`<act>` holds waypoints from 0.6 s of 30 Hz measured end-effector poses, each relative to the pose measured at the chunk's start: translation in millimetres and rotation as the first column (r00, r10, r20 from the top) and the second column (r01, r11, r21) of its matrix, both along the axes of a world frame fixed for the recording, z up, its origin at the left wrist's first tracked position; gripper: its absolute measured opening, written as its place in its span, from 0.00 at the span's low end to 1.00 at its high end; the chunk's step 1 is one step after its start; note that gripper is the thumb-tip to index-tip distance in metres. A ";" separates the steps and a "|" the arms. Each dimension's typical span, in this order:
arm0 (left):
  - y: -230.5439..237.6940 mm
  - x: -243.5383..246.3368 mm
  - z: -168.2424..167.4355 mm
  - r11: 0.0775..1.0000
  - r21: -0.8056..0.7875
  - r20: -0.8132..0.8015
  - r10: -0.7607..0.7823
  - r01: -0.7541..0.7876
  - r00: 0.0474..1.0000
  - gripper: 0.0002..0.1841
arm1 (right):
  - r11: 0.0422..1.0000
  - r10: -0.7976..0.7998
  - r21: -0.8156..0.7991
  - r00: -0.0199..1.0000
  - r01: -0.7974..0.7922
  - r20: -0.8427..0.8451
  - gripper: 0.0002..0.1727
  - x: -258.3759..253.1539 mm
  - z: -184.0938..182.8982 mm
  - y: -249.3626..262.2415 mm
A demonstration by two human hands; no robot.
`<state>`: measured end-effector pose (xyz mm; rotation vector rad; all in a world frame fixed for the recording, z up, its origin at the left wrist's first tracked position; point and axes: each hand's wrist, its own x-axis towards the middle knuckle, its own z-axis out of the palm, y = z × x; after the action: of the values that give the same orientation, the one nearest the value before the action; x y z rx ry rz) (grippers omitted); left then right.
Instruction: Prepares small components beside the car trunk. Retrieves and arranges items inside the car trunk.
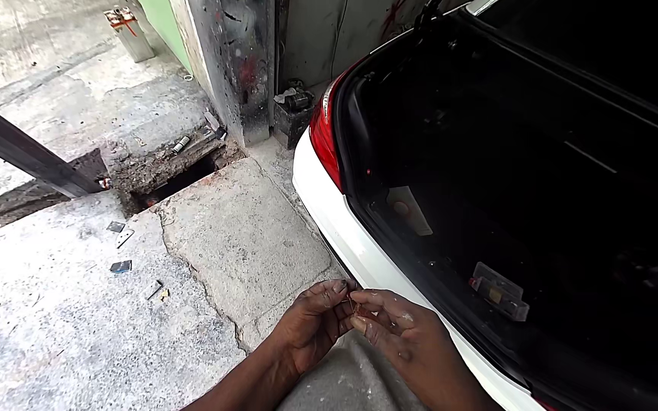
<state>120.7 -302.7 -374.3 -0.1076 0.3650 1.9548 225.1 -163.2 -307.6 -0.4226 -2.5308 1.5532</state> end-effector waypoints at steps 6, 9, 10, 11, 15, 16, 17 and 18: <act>0.2 1.5 -2.4 1.000 0.009 0.004 -0.003 0.003 1.000 0.07 | 1.000 -0.010 0.005 1.000 0.010 -0.003 0.15 0.3 -2.7 -0.3; 0.0 2.0 -3.4 1.000 0.007 0.019 0.000 0.000 1.000 0.07 | 1.000 -0.009 -0.006 1.000 0.009 0.002 0.15 0.3 -2.5 -0.1; -0.1 2.3 -3.0 1.000 0.004 0.027 0.000 0.000 1.000 0.08 | 1.000 -0.006 -0.017 1.000 0.007 0.012 0.15 0.8 -1.7 0.3; -0.1 2.5 -2.4 1.000 0.003 0.034 0.000 0.000 0.999 0.08 | 1.000 -0.005 -0.023 1.000 0.006 0.019 0.15 1.2 -1.1 0.8; 0.1 1.8 -3.6 1.000 0.010 0.032 -0.003 0.003 0.999 0.08 | 1.000 -0.001 -0.022 1.000 0.001 0.026 0.16 1.8 -0.9 0.6; 0.2 2.2 -3.8 1.000 0.011 0.034 -0.003 0.003 0.999 0.08 | 1.000 -0.001 -0.017 1.000 0.001 0.023 0.16 1.9 -1.3 0.4; 0.3 2.4 -3.8 1.000 0.008 0.034 -0.002 0.001 0.999 0.08 | 1.000 -0.002 -0.014 1.000 0.002 0.021 0.16 1.7 -1.6 0.2; 0.2 2.4 -3.6 1.000 0.003 0.031 -0.002 0.002 1.000 0.08 | 1.000 -0.004 -0.014 1.000 0.004 0.016 0.16 1.4 -2.1 -0.3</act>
<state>123.1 -302.5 -377.9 -0.1356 0.3410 1.9497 226.5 -163.4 -309.7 -0.4430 -2.5307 1.5731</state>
